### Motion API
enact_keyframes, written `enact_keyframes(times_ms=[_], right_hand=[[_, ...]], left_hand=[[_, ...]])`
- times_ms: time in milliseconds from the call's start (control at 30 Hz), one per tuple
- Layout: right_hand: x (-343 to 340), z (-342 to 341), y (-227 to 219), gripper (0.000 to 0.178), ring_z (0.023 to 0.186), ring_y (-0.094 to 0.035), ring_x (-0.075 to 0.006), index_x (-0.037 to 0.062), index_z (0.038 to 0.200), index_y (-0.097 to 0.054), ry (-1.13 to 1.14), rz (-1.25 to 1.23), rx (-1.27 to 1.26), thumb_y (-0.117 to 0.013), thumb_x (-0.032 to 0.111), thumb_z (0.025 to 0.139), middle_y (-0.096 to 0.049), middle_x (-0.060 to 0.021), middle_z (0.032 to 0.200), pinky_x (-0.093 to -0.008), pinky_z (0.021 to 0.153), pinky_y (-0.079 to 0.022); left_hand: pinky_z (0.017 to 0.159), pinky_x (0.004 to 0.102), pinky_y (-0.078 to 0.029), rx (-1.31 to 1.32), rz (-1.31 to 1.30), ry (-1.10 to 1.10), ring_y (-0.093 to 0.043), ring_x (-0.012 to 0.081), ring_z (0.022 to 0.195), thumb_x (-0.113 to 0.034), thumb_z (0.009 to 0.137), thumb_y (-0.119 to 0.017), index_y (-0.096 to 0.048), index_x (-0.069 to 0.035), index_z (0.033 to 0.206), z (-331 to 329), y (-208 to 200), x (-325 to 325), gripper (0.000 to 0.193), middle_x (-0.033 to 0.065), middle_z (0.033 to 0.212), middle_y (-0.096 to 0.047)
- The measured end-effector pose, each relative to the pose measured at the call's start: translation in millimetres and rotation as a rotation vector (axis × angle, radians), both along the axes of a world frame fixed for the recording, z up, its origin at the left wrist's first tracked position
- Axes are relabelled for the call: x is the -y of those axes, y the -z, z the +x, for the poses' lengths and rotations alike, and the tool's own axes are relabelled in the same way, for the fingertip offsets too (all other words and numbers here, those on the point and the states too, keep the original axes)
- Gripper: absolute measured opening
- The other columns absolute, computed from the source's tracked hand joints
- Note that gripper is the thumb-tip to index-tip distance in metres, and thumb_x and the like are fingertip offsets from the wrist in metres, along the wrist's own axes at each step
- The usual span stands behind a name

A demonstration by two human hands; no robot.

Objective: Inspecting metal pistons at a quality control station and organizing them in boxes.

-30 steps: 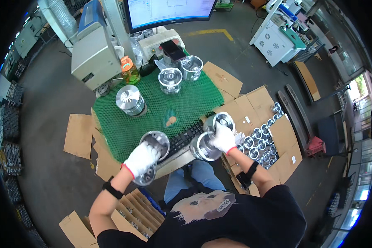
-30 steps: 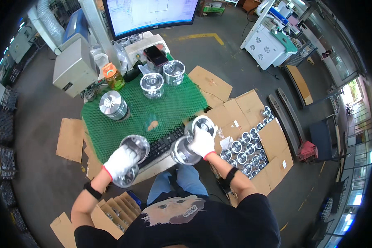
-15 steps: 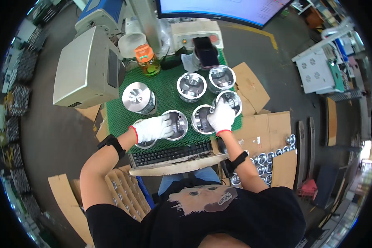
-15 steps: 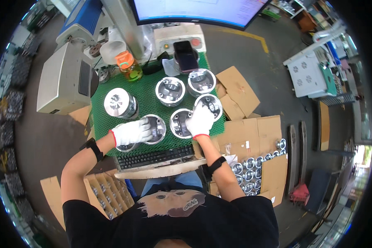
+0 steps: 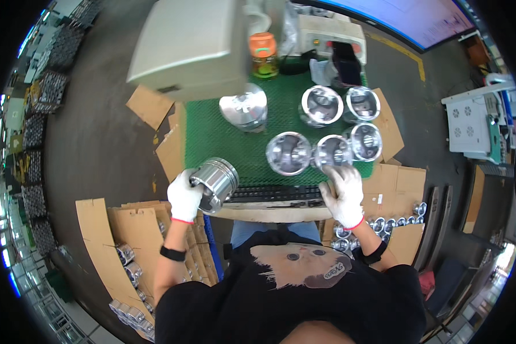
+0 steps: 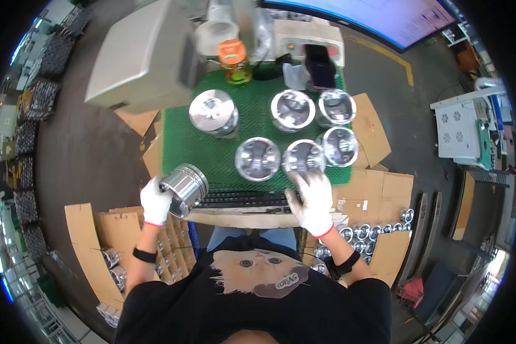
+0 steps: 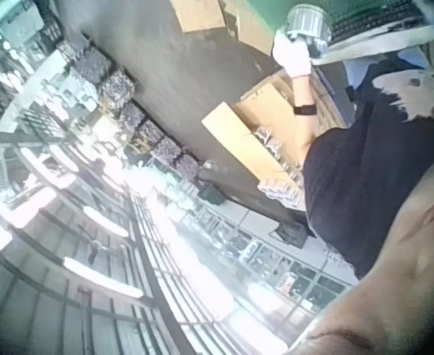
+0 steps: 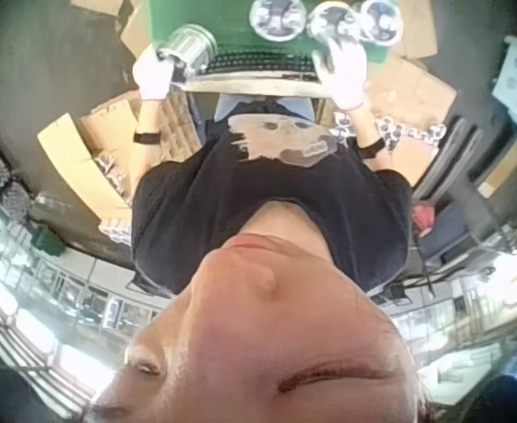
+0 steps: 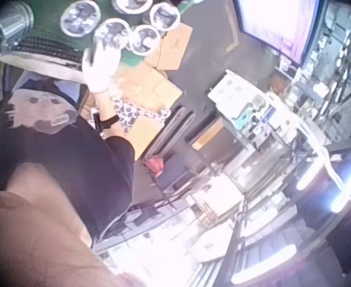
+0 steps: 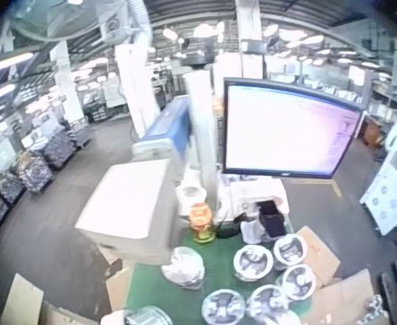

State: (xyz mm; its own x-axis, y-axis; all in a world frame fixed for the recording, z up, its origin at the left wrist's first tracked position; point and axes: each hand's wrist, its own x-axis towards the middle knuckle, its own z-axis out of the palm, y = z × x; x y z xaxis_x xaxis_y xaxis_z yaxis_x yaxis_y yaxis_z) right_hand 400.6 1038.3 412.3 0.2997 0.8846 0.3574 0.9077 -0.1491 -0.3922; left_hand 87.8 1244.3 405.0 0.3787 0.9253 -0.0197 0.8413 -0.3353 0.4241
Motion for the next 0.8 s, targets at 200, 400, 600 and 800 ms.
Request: enact_keyframes(times_ms=[200,400,600,800], right_hand=[[-49.2,-126.4,36.1,0.053,0.115,-0.052,-0.0185,-0.0019,0.128,-0.048,-0.123,-0.507,-1.439,-0.062,0.027,0.087,-0.059,-0.0125,0.116,-0.0329,0.103,-0.037],[-131.5,-238.2,19.0,0.049,0.099,-0.055,-0.0217,0.0038,0.120,-0.052,-0.111,-0.399,-2.556,-0.050,0.043,0.092,-0.058,-0.0098,0.111,-0.0374,0.091,-0.043],[-141.6,-281.4,43.8,0.042,0.109,-0.053,-0.0237,0.0094,0.120,-0.053,-0.539,-0.004,-1.057,-0.049,0.037,0.089,-0.057,-0.0088,0.116,-0.0421,0.102,-0.036],[-145.0,-272.4,6.1,0.057,0.113,-0.050,-0.0259,0.0167,0.123,-0.051,0.116,-0.396,-2.530,-0.053,0.058,0.085,-0.055,-0.0057,0.123,-0.0554,0.101,-0.032]], left_hand=[[0.071,0.0262,-0.049,0.524,-0.083,-0.326,-0.063,0.0135,0.073,0.000,0.069,-0.061,-0.066,0.003,0.092,-67.0,-22.9,24.4,0.024,0.0124,0.078,-0.068],[0.067,0.0236,-0.048,0.786,-0.232,-0.268,-0.060,0.0100,0.072,-0.005,0.072,-0.067,-0.066,0.002,0.091,-102.1,-58.8,11.5,0.021,0.0090,0.079,-0.068],[0.080,0.0360,-0.050,0.566,-0.257,-0.028,-0.063,0.0308,0.088,-0.011,0.075,-0.064,-0.049,0.001,0.124,-119.9,-68.1,2.5,0.052,0.0193,0.101,-0.062],[0.089,0.0312,-0.045,0.801,-0.562,-0.037,-0.060,0.0232,0.098,-0.019,0.086,-0.061,-0.055,0.002,0.116,-149.7,-48.7,14.1,0.037,0.0167,0.113,-0.061]])
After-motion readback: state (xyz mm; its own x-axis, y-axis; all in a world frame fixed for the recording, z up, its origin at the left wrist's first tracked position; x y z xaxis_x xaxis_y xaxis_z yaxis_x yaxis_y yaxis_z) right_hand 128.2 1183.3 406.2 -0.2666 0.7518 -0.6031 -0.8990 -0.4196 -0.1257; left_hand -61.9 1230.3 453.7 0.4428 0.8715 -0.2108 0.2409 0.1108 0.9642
